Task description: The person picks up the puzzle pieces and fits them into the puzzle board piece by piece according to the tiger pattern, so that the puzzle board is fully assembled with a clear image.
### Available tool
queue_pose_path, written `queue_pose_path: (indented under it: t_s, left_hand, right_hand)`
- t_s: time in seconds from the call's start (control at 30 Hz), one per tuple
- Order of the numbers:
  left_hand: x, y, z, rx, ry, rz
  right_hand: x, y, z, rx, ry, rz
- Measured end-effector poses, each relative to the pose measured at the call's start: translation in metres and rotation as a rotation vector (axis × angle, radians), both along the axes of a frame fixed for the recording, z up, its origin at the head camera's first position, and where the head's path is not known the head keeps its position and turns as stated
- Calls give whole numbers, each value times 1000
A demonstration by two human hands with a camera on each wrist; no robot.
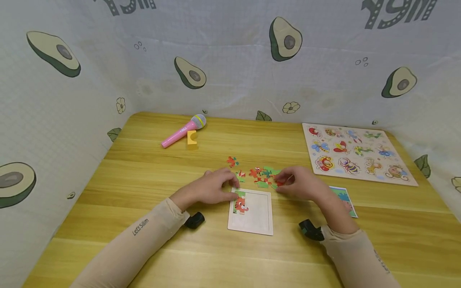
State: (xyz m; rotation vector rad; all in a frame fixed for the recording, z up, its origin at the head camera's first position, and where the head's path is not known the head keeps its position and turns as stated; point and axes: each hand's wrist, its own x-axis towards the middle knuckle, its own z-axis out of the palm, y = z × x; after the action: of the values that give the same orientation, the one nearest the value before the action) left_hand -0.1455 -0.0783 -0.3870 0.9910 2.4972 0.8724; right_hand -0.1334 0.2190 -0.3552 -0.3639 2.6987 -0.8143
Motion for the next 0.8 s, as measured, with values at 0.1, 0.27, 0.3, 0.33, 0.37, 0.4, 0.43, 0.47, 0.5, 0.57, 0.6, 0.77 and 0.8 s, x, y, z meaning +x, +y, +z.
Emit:
queue_pose_path:
  t_s: [0.1, 0.27, 0.3, 0.33, 0.37, 0.4, 0.43, 0.47, 0.5, 0.57, 0.6, 0.77, 0.8]
  left_hand:
    - [-2, -1, -1, 58, -22, 61]
    - [-5, 0, 2, 72, -53, 139]
    - [-6, -1, 2, 64, -50, 153]
    - [-7, 0, 3, 61, -46, 165]
    - [-8, 1, 3, 55, -39, 172]
    - [-8, 1, 3, 49, -34, 178]
    - [-9, 2, 3, 42, -29, 184]
    - [-9, 2, 4, 36, -23, 188]
    - [-10, 3, 4, 30, -22, 195]
    - [-11, 4, 3, 13, -21, 199]
    - [-13, 5, 3, 7, -21, 199]
    - [-21, 10, 3, -44, -18, 187]
    - [-21, 11, 3, -51, -21, 183]
  right_hand:
    - [-2, 2, -4, 6, 4, 1]
    - [-3, 2, -8, 17, -3, -17]
    - [-3, 2, -8, 17, -6, -21]
    - [-3, 2, -8, 14, -11, -27]
    - [-2, 2, -8, 11, -20, -28]
    - [-2, 2, -7, 9, -33, -31]
    - [-1, 1, -7, 10, -41, -32]
    - [-1, 0, -7, 11, -46, -31]
    - [-1, 0, -7, 15, -49, -29]
    - [-1, -1, -6, 31, -53, -19]
    - [0, -2, -6, 39, -48, -15]
    - [3, -3, 0, 39, -23, 9]
    - [4, -3, 1, 36, -18, 17]
